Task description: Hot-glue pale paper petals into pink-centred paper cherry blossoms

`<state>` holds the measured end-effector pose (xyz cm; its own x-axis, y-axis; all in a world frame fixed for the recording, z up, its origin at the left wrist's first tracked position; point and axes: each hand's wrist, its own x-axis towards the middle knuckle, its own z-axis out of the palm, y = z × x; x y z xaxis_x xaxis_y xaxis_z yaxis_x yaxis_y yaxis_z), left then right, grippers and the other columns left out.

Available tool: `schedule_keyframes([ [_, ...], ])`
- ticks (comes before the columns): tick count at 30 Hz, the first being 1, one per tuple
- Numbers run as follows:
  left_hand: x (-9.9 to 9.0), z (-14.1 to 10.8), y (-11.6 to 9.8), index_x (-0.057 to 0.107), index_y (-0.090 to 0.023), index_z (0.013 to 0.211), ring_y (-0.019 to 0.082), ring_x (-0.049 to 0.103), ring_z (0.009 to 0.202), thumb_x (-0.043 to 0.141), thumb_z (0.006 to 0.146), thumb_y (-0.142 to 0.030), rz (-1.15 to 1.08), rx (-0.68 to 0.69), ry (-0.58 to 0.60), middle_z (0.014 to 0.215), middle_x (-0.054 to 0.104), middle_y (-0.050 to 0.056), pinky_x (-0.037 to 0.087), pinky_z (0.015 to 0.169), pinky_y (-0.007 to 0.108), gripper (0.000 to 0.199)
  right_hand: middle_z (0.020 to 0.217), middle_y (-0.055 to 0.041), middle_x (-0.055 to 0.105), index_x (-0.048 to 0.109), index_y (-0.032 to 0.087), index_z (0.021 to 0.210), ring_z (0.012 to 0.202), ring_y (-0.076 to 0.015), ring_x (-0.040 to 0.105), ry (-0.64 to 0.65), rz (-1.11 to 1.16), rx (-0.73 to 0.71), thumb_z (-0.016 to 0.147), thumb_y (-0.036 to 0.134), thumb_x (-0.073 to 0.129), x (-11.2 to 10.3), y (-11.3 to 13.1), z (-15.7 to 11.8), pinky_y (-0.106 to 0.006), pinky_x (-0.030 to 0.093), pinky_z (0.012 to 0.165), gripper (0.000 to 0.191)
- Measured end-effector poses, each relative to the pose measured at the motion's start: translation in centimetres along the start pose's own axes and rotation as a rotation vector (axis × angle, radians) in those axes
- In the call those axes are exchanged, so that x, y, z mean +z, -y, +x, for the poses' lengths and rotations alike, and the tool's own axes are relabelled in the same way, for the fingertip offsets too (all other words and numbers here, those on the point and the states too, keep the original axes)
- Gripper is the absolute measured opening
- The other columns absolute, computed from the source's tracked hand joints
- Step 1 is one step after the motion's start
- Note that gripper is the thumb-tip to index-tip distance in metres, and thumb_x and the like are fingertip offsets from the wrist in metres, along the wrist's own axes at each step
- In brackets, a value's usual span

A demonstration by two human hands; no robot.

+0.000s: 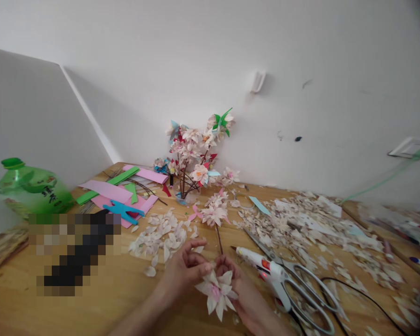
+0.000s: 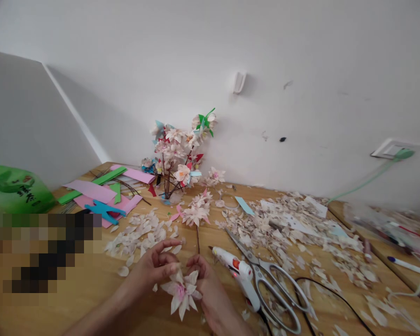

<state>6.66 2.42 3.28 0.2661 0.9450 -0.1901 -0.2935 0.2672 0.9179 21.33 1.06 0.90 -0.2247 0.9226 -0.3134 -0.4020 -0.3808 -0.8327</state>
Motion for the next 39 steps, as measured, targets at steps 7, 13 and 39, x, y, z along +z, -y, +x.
schedule_keyframes([
  [7, 0.3, -0.1, 0.2, 0.047, -0.016, 0.092, 0.006, 0.045, 0.040, 0.082, 0.043, -0.035, -0.032, 0.025, -0.013, 0.046, 0.056, -0.008, 0.030, 0.047, 0.019, 0.064, 0.043, 0.0114, 0.045, 0.053, 0.019, 0.066, 0.038, -0.0053, 0.035, -0.006, 0.038, 0.005, 0.044, 0.006, 0.063, 0.0, 0.0, 0.0, -0.017, 0.024, 0.041, 0.028],
  [13, 0.1, -0.1, -0.2, 0.051, -0.017, 0.093, 0.013, 0.059, 0.060, 0.078, 0.051, -0.039, -0.040, 0.068, -0.066, 0.060, 0.062, -0.002, 0.041, 0.060, 0.024, 0.055, 0.047, 0.0101, 0.048, 0.055, 0.020, 0.066, 0.039, -0.0064, 0.038, -0.004, 0.016, -0.026, 0.046, 0.008, 0.069, -0.3, -0.1, 0.1, -0.018, 0.028, 0.043, 0.028],
  [39, -6.4, -1.7, 1.7, 0.043, -0.021, 0.124, 0.032, 0.035, 0.124, 0.067, 0.065, -0.024, 1.299, 0.551, -0.235, 0.125, 0.051, 0.013, 0.018, 0.104, 0.057, 0.063, 0.045, 0.0074, 0.059, 0.050, 0.020, 0.057, 0.038, -0.0085, 0.045, 0.044, -0.312, 0.122, 0.039, 0.007, 0.057, -0.9, 1.2, -1.0, -0.018, 0.025, 0.040, 0.023],
])
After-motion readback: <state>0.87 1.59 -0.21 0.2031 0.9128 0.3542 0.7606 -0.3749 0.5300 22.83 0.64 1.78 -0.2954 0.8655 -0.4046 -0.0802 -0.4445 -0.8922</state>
